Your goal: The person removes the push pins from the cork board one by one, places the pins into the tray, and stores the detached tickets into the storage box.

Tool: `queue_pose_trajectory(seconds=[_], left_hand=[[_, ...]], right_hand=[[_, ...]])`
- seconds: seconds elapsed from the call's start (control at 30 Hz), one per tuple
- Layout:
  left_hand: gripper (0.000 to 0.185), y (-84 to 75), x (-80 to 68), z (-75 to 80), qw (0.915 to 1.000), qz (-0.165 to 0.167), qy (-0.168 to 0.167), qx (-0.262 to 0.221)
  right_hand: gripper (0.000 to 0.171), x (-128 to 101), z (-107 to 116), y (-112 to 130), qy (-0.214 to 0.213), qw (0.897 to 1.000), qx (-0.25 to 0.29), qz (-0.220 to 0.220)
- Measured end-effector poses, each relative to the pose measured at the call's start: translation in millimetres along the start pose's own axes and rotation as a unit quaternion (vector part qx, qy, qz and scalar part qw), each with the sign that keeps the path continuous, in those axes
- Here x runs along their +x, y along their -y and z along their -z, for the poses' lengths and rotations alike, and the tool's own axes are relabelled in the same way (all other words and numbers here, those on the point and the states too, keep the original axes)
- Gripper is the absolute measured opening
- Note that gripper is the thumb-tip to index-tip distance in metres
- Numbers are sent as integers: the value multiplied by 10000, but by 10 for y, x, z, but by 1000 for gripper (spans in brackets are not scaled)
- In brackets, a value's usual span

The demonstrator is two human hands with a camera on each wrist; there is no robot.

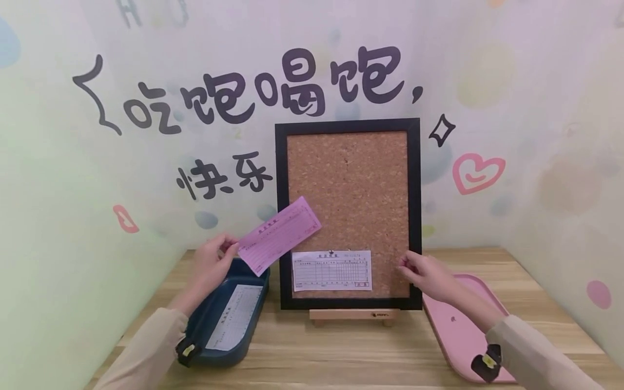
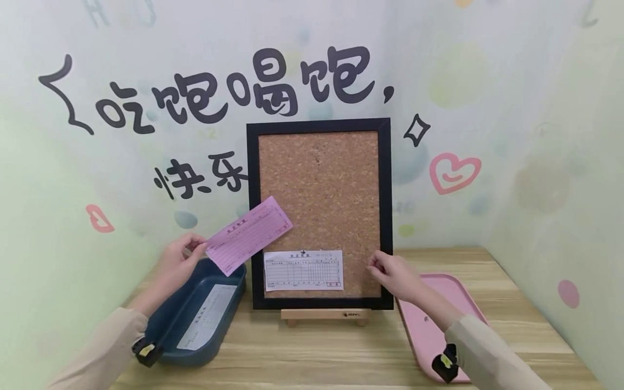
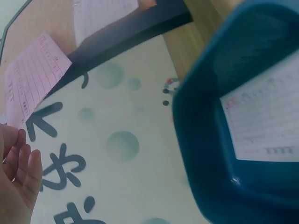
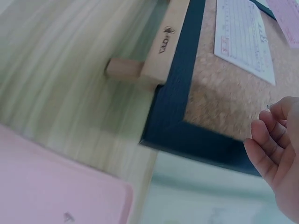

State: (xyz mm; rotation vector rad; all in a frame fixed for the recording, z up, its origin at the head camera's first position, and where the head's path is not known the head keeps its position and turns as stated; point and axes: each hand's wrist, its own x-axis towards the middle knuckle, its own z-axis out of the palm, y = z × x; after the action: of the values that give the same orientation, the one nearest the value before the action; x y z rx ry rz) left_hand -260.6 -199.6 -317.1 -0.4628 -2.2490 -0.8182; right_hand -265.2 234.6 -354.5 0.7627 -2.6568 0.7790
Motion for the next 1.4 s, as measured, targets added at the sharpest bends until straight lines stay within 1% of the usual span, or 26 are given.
queue_pose_trajectory(seconds=[0.1,0.23,0.33,0.43,0.53,0.63,0.77,0.87,1.03,1.2,1.3,1.4], left_hand=[[5,49,-97,39,9999,26,-73,150],[6,92,-251,99,9996,165,36,204],[7,132,-372,148,9989,365,85,284],[7,189,-483,193,9974,615,7,381],[7,247,-574,232,9958,855,-38,333],[7,303,-659,261,9951,934,-84,324],[6,361,-782,285,9945,957,-139,394],[5,392,-865,293,9933,1049,-169,454],[4,464,-997,279,9914,1170,-276,520],[4,510,-1095,231,9888,1337,-416,520],[6,513,-1125,204,9866,1474,-382,593],[5,517,-1136,176,9832,1662,-279,705]], right_hand=[[4,-114,24,-54,45,9999,101,-98],[6,-271,49,-125,13,9994,243,-260],[7,-382,57,-179,-26,9988,304,-387],[7,-475,54,-232,-34,9981,308,-539],[7,-554,42,-285,-21,9976,315,-620],[7,-623,14,-346,-67,9979,374,-527],[11,-724,-32,-434,-299,9983,409,-271],[13,-822,-62,-492,-384,9984,307,-261],[9,-997,-88,-576,-153,9983,139,-552],[9,-1121,-98,-660,-125,9980,92,-609],[8,-1170,-95,-691,5,9974,152,-703],[8,-1200,-96,-707,140,9962,228,-825]])
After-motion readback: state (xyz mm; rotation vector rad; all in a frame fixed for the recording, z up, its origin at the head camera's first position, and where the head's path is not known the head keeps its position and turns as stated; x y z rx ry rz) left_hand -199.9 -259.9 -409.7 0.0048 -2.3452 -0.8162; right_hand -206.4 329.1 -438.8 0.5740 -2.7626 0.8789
